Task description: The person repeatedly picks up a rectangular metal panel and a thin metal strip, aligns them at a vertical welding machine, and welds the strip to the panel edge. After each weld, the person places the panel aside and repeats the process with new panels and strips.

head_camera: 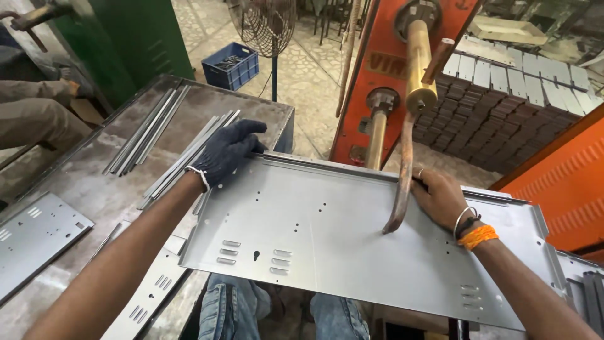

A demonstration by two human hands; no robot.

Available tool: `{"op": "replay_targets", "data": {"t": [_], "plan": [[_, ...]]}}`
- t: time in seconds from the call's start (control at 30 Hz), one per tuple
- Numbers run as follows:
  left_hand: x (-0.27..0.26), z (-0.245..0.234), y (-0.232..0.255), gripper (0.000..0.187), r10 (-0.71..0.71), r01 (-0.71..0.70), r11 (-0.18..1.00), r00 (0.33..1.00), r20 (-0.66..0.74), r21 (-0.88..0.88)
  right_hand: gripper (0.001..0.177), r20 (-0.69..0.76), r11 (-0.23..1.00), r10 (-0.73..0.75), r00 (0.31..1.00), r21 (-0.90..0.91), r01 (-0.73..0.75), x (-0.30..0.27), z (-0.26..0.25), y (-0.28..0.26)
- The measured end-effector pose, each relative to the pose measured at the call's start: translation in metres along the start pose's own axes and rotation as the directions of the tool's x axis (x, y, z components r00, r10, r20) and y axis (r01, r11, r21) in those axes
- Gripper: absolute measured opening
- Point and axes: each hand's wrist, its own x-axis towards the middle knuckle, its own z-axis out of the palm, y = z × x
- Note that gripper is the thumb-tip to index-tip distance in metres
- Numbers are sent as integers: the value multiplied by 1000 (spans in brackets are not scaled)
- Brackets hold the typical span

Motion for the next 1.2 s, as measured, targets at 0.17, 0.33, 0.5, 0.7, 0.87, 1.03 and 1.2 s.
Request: {"op": "replay_targets", "data": {"t": [0.17, 0.33, 0.5, 0.7, 0.87, 1.03, 1.2], "plan": [[4, 3, -2, 38, -54, 54, 998, 999, 0, -18, 23, -44, 993, -47, 998, 102, 52, 1, 1, -5], [-1, 4, 10, 30, -7, -8, 982, 997, 79, 190, 22, 19, 997, 48, 999, 58, -49, 5, -10, -26], [-4, 10, 24, 27, 56, -112, 825, 992, 117, 554, 18, 55, 991, 132, 990, -44, -129, 6, 0, -13], [10, 22, 7, 21, 140, -223, 695, 974, 176, 683, 21, 55, 996, 55, 997, -75, -51, 6, -9, -5], [12, 24, 13, 18, 38, -174, 649, 980, 196, 741, 28, 194, 989, 130, 972, -98, -113, 10, -10, -1], [-2, 21, 28, 26, 23, -136, 713, 985, 171, 687, 31, 159, 977, 156, 975, -169, -129, 2, -32, -28], [-53, 48, 40, 25, 20, -162, 708, 978, 209, 688, 31, 215, 992, 113, 970, -80, -97, -54, -51, -40]]}}
